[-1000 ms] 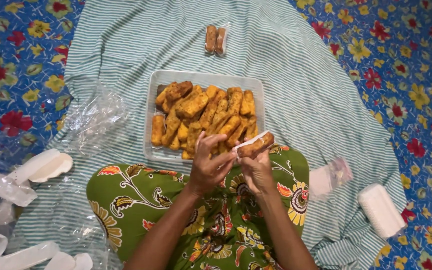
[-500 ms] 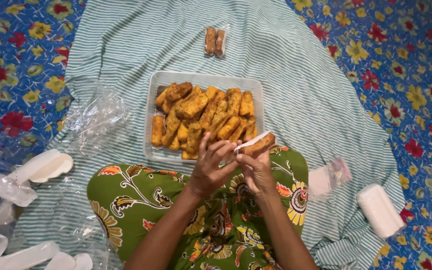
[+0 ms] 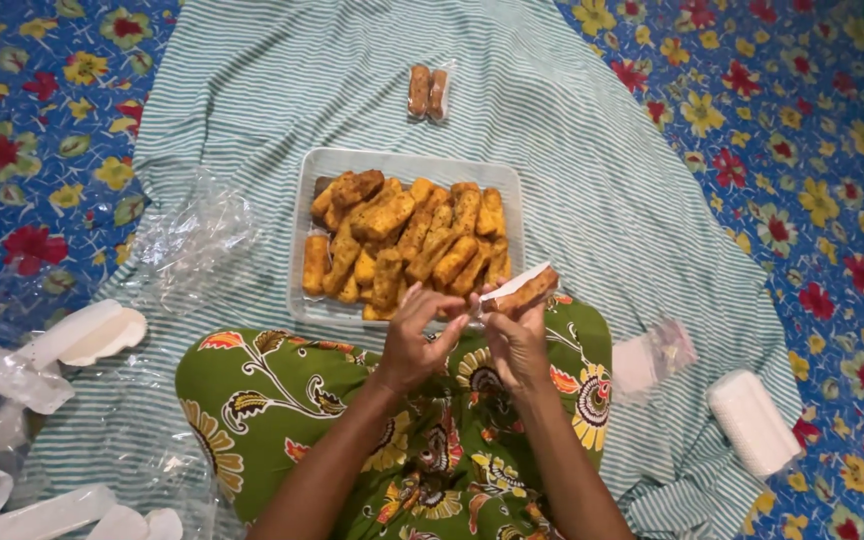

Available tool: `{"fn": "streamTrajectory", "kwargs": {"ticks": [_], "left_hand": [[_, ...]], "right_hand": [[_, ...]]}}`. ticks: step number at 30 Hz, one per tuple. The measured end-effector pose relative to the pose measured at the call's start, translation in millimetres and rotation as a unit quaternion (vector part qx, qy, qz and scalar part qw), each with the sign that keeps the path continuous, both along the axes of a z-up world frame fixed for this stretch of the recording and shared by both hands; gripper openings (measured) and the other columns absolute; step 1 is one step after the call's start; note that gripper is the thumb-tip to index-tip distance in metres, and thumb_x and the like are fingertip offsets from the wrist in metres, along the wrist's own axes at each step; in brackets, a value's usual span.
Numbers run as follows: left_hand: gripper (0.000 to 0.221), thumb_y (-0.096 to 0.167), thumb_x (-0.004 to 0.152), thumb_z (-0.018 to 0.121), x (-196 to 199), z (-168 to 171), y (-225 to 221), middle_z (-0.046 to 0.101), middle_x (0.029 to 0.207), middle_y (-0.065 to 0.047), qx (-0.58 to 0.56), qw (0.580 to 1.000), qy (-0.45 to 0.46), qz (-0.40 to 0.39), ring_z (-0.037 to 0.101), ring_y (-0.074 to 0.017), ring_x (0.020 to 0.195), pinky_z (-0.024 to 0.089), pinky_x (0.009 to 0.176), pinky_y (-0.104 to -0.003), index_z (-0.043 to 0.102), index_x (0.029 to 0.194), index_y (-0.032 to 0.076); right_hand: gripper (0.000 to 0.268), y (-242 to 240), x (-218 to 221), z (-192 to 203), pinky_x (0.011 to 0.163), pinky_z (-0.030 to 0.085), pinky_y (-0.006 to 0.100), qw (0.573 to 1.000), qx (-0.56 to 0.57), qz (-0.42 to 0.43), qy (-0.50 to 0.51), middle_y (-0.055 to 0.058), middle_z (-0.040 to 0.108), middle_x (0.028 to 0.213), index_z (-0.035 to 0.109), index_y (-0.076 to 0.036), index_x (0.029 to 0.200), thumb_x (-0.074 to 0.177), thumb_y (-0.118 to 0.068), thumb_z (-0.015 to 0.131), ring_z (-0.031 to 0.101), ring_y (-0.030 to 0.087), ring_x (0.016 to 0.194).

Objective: Wrapping individual pieces of fried food in small paper slips

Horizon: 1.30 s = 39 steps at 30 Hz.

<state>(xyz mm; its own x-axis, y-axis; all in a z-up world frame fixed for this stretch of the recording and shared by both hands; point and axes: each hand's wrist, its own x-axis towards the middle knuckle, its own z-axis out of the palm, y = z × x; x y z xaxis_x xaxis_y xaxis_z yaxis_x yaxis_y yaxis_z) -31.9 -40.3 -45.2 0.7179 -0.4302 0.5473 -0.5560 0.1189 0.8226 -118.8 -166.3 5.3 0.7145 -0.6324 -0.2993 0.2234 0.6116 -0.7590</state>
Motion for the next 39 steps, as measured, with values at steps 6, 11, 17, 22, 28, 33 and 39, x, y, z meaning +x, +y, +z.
{"fn": "streamTrajectory", "kwargs": {"ticks": [6,11,17,22,28,33,39], "left_hand": [[0.005,0.016,0.089,0.077,-1.2,-17.4,-0.3,0.068,0.074,-0.003,0.007,1.0,0.009,-0.029,0.068,-0.0243,0.074,0.041,0.106,-0.05,0.074,0.089,0.013],[0.01,0.019,0.084,0.079,2.4,-23.8,2.4,0.061,0.073,-0.001,-0.003,1.0,-0.016,-0.003,0.063,-0.0252,0.073,0.045,0.101,-0.048,0.069,0.085,0.015],[0.029,0.018,0.083,0.083,2.7,20.1,3.8,0.07,0.091,-0.001,0.006,1.0,-0.026,-0.005,0.069,-0.0215,0.087,0.038,0.11,-0.046,0.076,0.111,0.015],[0.022,0.011,0.084,0.081,1.1,7.3,0.1,0.07,0.087,-0.003,0.005,0.999,-0.046,-0.008,0.07,-0.021,0.082,0.036,0.111,-0.047,0.077,0.106,0.014],[0.018,0.006,0.08,0.08,1.6,8.1,-1.1,0.066,0.083,-0.004,0.024,0.992,-0.123,0.013,0.068,-0.0213,0.076,0.039,0.11,-0.05,0.076,0.096,0.014],[0.012,0.006,0.083,0.076,2.4,21.1,-2.7,0.06,0.081,-0.004,0.035,0.974,-0.221,0.037,0.063,-0.0213,0.071,0.042,0.107,-0.055,0.072,0.093,0.011],[0.008,0.008,0.085,0.076,1.3,23.7,-3.2,0.061,0.081,-0.003,0.033,0.97,-0.236,0.041,0.063,-0.0211,0.07,0.044,0.104,-0.055,0.073,0.092,0.011]], "right_hand": [[0.074,2.2,1.3,6.8,0.103,0.058,0.043,0.999,-0.003,-0.042,-0.027,0.011,0.054,0.121,0.038,-0.013,0.123,0.066,0.03,0.059,0.064,0.026,0.106],[0.073,-2.9,-1.5,0.5,0.103,0.059,0.042,0.999,-0.002,-0.03,-0.031,0.01,0.054,0.12,0.038,-0.015,0.122,0.067,0.029,0.058,0.064,0.024,0.107],[0.074,-4.3,0.8,-2.3,0.094,0.062,0.04,0.999,-0.02,0.008,-0.027,0.01,0.059,0.114,0.042,-0.012,0.127,0.067,0.027,0.059,0.068,0.026,0.104],[0.074,-8.6,1.8,-15.9,0.095,0.062,0.042,0.999,-0.011,0.013,-0.036,0.014,0.059,0.116,0.04,-0.012,0.127,0.067,0.027,0.058,0.068,0.03,0.104],[0.072,-2.6,5.2,-11.3,0.096,0.061,0.041,0.998,0.004,0.0,-0.058,0.014,0.059,0.116,0.038,-0.012,0.124,0.068,0.029,0.057,0.068,0.029,0.103],[0.072,-8.9,5.9,-26.6,0.095,0.062,0.043,0.999,0.021,0.01,-0.049,0.014,0.057,0.116,0.038,-0.011,0.127,0.069,0.028,0.057,0.067,0.031,0.106],[0.064,-13.4,9.9,-33.6,0.102,0.058,0.044,0.993,0.085,-0.025,-0.075,0.012,0.059,0.122,0.039,-0.013,0.128,0.077,0.012,0.068,0.065,0.028,0.11]]}}
